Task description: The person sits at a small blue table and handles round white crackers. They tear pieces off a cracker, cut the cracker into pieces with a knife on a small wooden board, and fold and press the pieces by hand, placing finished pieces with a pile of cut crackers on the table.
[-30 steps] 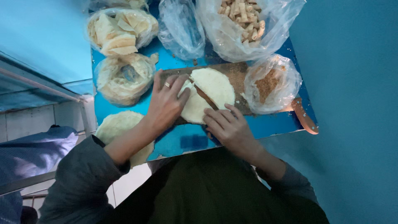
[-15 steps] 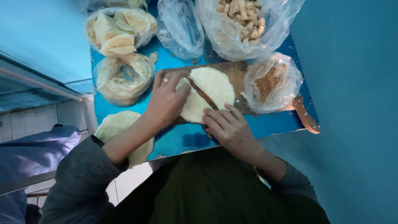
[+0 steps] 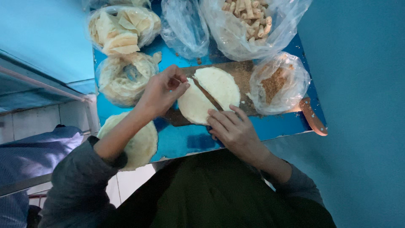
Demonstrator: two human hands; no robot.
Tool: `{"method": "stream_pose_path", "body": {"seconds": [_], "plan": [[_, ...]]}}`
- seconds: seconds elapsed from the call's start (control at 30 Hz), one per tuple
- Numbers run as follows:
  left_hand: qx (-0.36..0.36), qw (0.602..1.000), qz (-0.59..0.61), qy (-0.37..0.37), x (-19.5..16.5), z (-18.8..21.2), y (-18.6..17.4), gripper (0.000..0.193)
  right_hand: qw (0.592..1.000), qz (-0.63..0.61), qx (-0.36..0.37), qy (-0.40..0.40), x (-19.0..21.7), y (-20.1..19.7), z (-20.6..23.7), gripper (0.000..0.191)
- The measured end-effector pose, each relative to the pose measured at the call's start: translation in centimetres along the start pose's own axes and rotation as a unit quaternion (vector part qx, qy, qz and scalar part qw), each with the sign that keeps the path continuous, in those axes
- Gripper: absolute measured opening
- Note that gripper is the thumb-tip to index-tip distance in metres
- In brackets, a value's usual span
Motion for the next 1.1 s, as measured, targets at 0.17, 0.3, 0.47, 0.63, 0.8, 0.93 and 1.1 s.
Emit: {"method": "stream_pose_path", "body": {"seconds": [0.17,0.3,0.47,0.63,0.8,0.93,1.1], "plan": [[0.051,0.994,-0.093,0.023,-1.3,-0.5,0.1,0.025,1.0,0.011,-0.01,-0.007,0.4,-0.4,0.1,0.039],[0.214,0.959,-0.142,0.123,-2.8,2.4,3.9,0.025,1.0,0.007,-0.022,-0.007,0.1,-0.8,0.4,0.04],[0.165,0.955,-0.142,0.202,-3.7,3.2,3.7,0.022,1.0,-0.004,-0.009,-0.005,-0.6,-0.5,0.6,0.043],[0.023,0.972,-0.141,0.184,-3.8,0.6,0.1,0.027,1.0,-0.007,-0.015,-0.005,-0.6,-0.5,0.8,0.045],[0.026,0.986,-0.137,0.09,-2.1,-1.4,0.3,0.027,1.0,-0.016,-0.008,-0.002,-0.7,-0.2,0.9,0.047],[-0.013,0.974,-0.143,0.176,-2.9,-1.0,0.9,0.031,1.0,-0.011,-0.006,-0.001,-0.5,-0.2,0.9,0.047],[-0.009,0.968,-0.2,0.149,-2.1,-1.6,1.5,0.033,1.0,-0.017,-0.01,0.006,-0.5,-0.3,0.9,0.045]]}}
Point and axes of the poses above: each hand's wrist, its own z-axis away from the middle knuckle, its own y-axis out of the palm, x = y × z, the point moved 10 cm from there along -z, towards the middle knuckle, and after that the axes turned 15 degrees about -y, right-handed, at the moved point
